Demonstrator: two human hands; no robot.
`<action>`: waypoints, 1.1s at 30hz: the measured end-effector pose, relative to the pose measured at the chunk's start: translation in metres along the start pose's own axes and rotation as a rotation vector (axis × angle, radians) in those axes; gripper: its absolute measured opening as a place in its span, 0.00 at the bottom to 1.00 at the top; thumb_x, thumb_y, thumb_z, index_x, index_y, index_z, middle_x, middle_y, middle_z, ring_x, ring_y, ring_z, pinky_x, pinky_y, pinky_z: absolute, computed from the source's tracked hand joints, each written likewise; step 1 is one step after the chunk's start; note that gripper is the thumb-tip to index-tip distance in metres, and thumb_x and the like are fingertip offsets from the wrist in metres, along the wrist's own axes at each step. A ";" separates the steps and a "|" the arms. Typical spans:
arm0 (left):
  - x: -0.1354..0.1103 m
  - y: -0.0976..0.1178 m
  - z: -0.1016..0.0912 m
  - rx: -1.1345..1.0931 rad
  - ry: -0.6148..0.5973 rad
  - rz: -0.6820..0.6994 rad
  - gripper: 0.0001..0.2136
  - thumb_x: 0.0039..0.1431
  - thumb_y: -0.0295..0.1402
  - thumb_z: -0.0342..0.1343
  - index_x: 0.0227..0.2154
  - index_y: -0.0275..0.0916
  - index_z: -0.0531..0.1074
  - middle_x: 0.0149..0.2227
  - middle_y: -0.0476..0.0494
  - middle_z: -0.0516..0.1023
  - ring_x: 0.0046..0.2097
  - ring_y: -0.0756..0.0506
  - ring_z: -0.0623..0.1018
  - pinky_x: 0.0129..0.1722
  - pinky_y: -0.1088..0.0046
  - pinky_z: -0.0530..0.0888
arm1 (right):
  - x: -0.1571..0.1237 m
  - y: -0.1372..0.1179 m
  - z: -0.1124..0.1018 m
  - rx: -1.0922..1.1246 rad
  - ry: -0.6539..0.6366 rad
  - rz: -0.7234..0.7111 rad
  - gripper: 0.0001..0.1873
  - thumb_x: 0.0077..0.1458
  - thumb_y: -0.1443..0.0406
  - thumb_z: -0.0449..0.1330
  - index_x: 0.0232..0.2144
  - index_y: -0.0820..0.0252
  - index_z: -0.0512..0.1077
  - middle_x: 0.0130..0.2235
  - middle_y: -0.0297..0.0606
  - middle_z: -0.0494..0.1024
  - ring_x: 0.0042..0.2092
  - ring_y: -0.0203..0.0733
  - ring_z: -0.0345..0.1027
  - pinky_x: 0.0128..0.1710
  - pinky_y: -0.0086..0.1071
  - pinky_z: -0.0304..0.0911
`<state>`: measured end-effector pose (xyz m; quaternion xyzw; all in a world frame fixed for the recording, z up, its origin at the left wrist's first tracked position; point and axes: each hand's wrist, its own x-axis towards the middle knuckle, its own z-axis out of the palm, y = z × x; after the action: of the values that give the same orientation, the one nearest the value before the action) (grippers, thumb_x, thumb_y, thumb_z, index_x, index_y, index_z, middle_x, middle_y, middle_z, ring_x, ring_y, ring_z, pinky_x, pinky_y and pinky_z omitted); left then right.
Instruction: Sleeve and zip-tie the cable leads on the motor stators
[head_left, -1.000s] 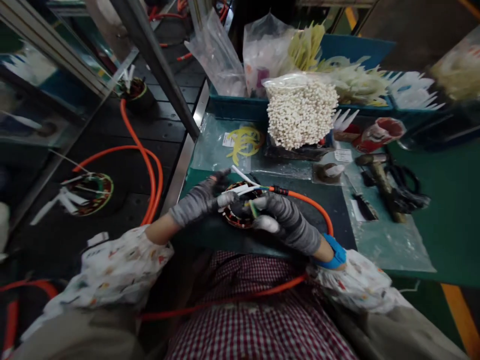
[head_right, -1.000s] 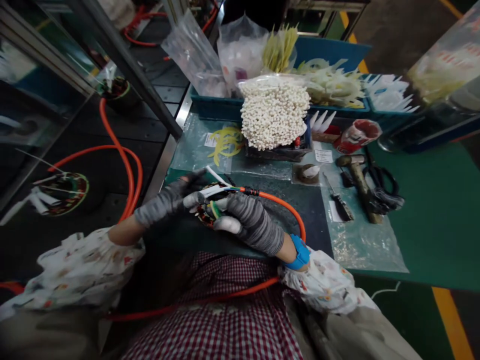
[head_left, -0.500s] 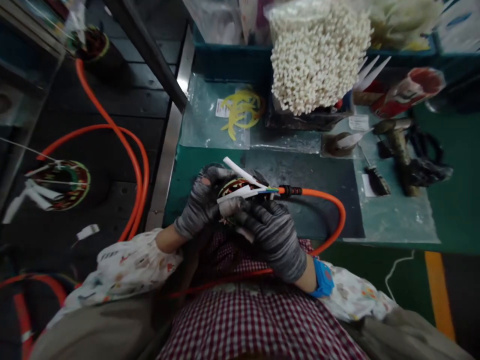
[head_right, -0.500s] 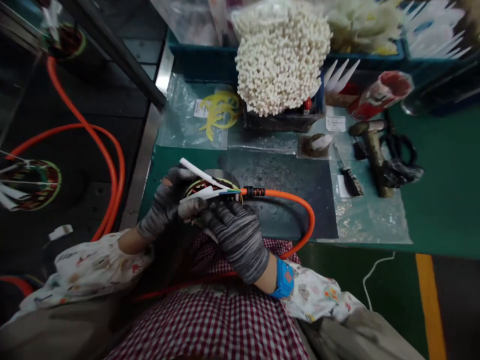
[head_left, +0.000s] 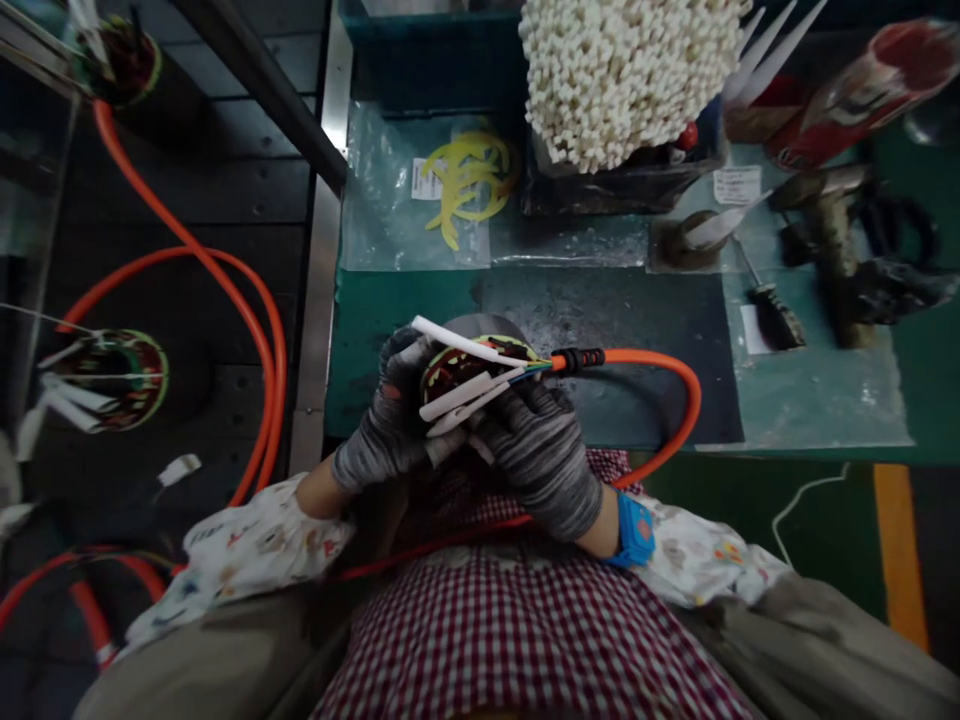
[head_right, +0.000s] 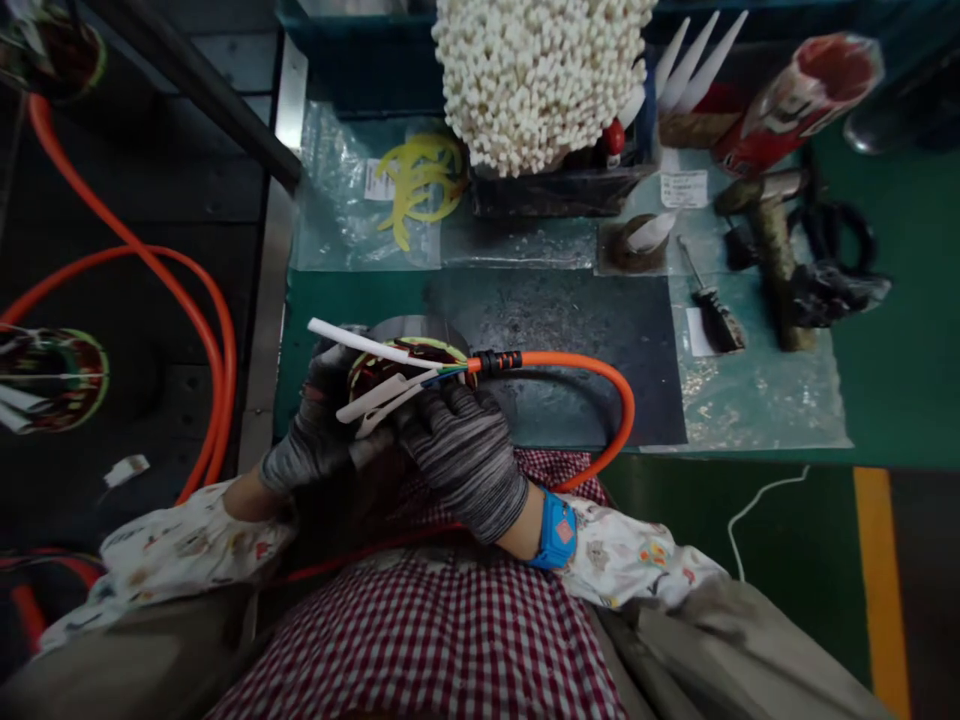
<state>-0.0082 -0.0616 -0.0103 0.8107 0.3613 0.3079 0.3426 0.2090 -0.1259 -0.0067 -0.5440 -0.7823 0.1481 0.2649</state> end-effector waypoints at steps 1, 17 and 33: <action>-0.001 0.000 0.001 0.000 0.039 -0.001 0.40 0.76 0.57 0.61 0.82 0.59 0.50 0.80 0.36 0.60 0.79 0.27 0.68 0.74 0.39 0.79 | 0.000 -0.001 -0.001 -0.025 0.011 -0.013 0.14 0.72 0.67 0.65 0.53 0.47 0.89 0.54 0.44 0.91 0.59 0.58 0.82 0.59 0.53 0.83; 0.028 0.017 0.034 0.029 0.091 0.170 0.46 0.75 0.62 0.58 0.85 0.52 0.47 0.83 0.34 0.59 0.82 0.24 0.64 0.83 0.38 0.66 | 0.006 0.078 -0.045 0.166 0.122 0.064 0.37 0.68 0.41 0.69 0.71 0.48 0.76 0.66 0.47 0.83 0.63 0.66 0.77 0.71 0.66 0.68; 0.040 0.016 0.002 -0.065 -0.143 0.144 0.47 0.73 0.50 0.66 0.85 0.54 0.45 0.84 0.35 0.59 0.85 0.25 0.56 0.84 0.37 0.60 | 0.010 0.090 -0.068 0.150 -0.016 -0.210 0.24 0.72 0.44 0.65 0.63 0.43 0.82 0.78 0.40 0.67 0.74 0.68 0.66 0.74 0.69 0.64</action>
<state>0.0216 -0.0382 0.0112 0.8429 0.2665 0.2846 0.3708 0.3149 -0.0878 0.0049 -0.4363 -0.8238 0.1821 0.3127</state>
